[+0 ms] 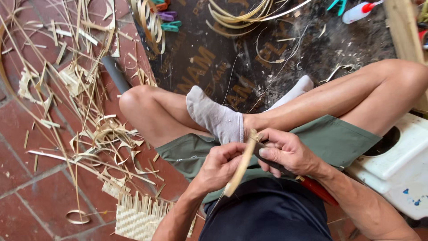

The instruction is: The person sits cross-legged and repeatedly forms small circular bamboo rings by bending strips, applying glue, and securing the joints with colorful clips. They place each finished ring onto a nearby pile and continue the cycle with new strips.

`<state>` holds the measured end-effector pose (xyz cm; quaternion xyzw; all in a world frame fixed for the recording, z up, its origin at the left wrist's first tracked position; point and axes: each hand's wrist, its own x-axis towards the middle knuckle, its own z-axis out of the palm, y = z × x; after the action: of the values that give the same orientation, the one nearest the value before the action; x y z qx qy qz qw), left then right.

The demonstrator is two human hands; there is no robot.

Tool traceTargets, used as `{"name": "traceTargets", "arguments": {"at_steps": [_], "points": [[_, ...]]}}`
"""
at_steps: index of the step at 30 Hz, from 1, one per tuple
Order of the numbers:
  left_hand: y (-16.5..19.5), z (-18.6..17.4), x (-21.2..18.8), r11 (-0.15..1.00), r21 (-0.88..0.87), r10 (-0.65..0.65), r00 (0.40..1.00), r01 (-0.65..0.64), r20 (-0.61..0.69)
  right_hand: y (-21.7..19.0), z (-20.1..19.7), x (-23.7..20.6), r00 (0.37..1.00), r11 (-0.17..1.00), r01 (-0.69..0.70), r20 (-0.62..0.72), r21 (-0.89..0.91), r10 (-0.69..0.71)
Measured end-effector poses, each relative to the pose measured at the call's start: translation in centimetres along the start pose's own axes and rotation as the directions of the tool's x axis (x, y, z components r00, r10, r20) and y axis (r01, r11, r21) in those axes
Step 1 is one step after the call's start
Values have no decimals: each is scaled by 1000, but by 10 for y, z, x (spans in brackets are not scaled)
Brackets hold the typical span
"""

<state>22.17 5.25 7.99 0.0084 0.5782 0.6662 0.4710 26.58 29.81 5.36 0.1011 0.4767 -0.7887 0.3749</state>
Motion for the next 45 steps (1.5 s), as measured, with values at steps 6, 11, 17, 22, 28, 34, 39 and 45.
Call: {"name": "traceTargets", "arguments": {"at_steps": [6,11,17,22,28,34,39,45], "points": [[-1,-3,-18,999,-8,-49,998,49,33,-8,4,-6,999,999,36,-19,23,-36],[-4,-26,-39,999,19,-38,990,35,139,-51,-36,-38,859,945,312,-395,-100,-326],[8,-38,-1,855,491,367,862,-165,-349,-31,-64,-17,696,405,-92,-350,-909,-627],[25,-30,19,631,718,701,613,-295,-364,-35,-33,-25,479,-22,-381,-177,-924,-860],[31,-4,42,450,850,834,468,-273,-291,-40,25,6,421,358,356,-194,-863,-886],[28,-22,30,590,657,783,531,-468,-325,-51,15,46,553,517,495,-207,-698,-807],[8,-49,32,833,113,506,664,-541,-551,-51,8,71,597,479,560,-71,-676,-799],[-10,-84,24,834,113,543,769,-540,-339,-46,1,102,630,381,593,114,-709,-768]]}}
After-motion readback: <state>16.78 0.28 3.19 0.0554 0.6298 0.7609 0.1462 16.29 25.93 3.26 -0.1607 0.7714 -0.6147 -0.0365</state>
